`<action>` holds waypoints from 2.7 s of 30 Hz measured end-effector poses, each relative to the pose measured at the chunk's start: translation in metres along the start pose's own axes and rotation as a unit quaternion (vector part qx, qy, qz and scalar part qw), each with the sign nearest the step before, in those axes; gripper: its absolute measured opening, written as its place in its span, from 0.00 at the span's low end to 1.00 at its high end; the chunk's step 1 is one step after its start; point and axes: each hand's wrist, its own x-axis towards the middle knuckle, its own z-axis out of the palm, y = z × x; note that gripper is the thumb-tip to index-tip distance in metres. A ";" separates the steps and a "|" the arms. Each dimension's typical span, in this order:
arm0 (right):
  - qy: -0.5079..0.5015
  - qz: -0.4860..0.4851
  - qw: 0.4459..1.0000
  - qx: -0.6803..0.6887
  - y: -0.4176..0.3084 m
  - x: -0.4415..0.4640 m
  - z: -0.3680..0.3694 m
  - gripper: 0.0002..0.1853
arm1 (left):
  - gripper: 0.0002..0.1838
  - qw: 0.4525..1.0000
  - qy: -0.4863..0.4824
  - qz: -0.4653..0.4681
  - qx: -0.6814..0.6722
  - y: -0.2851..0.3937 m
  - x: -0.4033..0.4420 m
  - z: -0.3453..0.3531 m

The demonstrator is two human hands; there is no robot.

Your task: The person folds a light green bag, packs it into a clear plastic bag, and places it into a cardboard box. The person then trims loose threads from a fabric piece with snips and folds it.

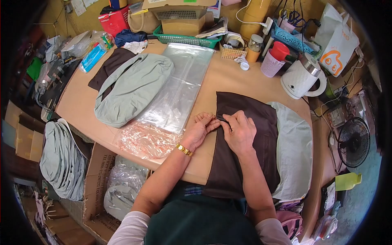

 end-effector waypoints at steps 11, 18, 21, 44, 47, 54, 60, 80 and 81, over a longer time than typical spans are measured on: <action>0.003 -0.011 1.000 0.008 -0.001 -0.001 0.007 0.09 | 0.09 1.000 -0.014 -0.001 0.013 -0.001 0.001 -0.001; -0.054 0.194 0.979 0.004 0.038 -0.005 0.033 0.21 | 0.27 0.898 0.032 -0.029 0.439 0.011 -0.028 0.036; -0.093 0.207 0.974 -0.024 0.064 0.004 0.049 0.21 | 0.25 0.804 -0.011 0.035 0.593 0.003 -0.041 0.030; -0.225 0.093 0.967 0.079 -0.040 -0.005 -0.063 0.15 | 0.12 0.948 -0.042 -0.038 0.315 0.022 -0.085 -0.011; -0.234 0.097 0.965 0.070 -0.050 0.002 -0.065 0.16 | 0.12 0.943 -0.036 -0.036 0.330 0.022 -0.086 -0.009; -0.229 0.054 0.970 0.057 -0.057 0.009 -0.049 0.20 | 0.12 0.943 -0.042 -0.027 0.329 0.025 -0.087 -0.008; -0.260 0.079 0.962 0.028 -0.060 0.013 -0.049 0.20 | 0.12 0.945 -0.044 -0.021 0.324 0.024 -0.086 -0.009; -0.156 0.218 0.962 -0.050 0.017 -0.035 -0.003 0.17 | 0.20 0.934 0.093 0.169 0.301 -0.003 -0.071 -0.005; -0.185 0.244 0.951 -0.043 0.018 -0.036 -0.001 0.16 | 0.20 0.934 0.094 0.169 0.300 -0.003 -0.072 0.004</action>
